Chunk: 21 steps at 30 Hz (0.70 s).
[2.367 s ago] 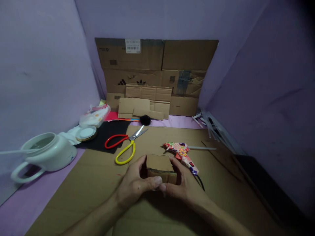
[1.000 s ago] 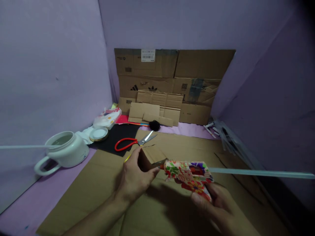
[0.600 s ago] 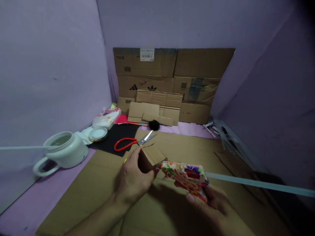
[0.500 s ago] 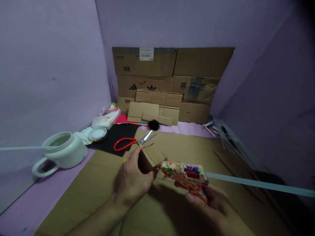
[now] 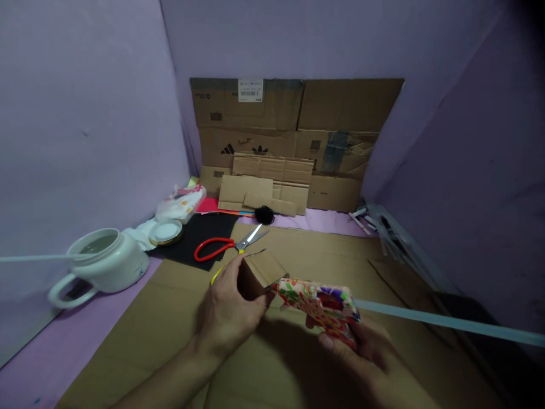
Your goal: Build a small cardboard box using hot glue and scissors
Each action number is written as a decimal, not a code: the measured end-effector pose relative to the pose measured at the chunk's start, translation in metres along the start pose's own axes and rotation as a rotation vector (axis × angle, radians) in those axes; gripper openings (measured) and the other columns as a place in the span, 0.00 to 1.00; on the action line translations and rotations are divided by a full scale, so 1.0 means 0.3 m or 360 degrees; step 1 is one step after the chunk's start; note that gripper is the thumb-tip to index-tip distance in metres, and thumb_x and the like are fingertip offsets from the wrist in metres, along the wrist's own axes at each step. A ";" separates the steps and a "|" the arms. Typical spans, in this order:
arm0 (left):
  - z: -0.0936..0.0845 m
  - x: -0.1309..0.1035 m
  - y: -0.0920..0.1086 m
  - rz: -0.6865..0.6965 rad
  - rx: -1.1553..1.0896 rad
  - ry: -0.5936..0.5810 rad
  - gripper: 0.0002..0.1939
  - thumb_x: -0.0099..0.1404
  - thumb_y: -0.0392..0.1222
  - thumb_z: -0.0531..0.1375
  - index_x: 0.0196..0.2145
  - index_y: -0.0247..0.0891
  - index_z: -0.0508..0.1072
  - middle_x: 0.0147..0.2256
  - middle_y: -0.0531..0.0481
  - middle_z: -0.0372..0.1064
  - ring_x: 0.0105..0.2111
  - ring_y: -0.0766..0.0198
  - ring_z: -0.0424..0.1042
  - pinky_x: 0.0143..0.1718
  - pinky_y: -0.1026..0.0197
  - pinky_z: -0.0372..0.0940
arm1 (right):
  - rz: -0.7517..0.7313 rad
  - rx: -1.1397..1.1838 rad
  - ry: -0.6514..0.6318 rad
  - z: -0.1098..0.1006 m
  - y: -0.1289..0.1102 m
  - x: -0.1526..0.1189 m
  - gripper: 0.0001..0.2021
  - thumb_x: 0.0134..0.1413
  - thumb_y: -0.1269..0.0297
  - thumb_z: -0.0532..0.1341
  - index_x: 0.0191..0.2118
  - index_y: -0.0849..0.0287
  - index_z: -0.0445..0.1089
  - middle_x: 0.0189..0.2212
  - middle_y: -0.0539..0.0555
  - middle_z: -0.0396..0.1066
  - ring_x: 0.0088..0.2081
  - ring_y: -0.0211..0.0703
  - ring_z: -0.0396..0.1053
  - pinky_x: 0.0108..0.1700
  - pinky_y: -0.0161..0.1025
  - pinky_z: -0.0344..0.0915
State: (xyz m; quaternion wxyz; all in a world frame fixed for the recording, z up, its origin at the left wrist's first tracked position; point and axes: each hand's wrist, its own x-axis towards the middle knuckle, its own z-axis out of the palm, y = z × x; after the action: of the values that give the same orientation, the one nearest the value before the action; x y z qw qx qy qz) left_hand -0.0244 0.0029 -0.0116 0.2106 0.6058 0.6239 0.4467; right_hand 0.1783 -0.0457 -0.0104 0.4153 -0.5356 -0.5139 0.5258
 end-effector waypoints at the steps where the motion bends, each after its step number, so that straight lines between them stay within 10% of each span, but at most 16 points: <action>1: 0.000 0.000 -0.001 -0.0002 -0.0003 0.0005 0.33 0.48 0.41 0.68 0.52 0.42 0.67 0.46 0.43 0.74 0.48 0.47 0.73 0.46 0.49 0.70 | 0.0001 -0.0027 0.0007 -0.002 -0.003 0.000 0.21 0.48 0.54 0.64 0.47 0.57 0.75 0.44 0.60 0.78 0.45 0.56 0.74 0.48 0.45 0.71; 21: -0.007 -0.001 -0.018 -0.0070 0.0150 -0.0003 0.35 0.50 0.47 0.67 0.55 0.42 0.64 0.49 0.41 0.71 0.49 0.46 0.71 0.46 0.45 0.69 | -0.0130 -0.0199 0.0038 -0.020 -0.001 0.025 0.18 0.50 0.56 0.61 0.44 0.60 0.74 0.37 0.58 0.78 0.39 0.52 0.75 0.42 0.43 0.70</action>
State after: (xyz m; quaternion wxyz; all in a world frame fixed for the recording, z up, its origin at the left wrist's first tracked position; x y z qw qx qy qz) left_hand -0.0290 0.0026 -0.0151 0.1923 0.6015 0.6571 0.4115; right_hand 0.1835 -0.0376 -0.0106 0.4082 -0.5454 -0.5621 0.4689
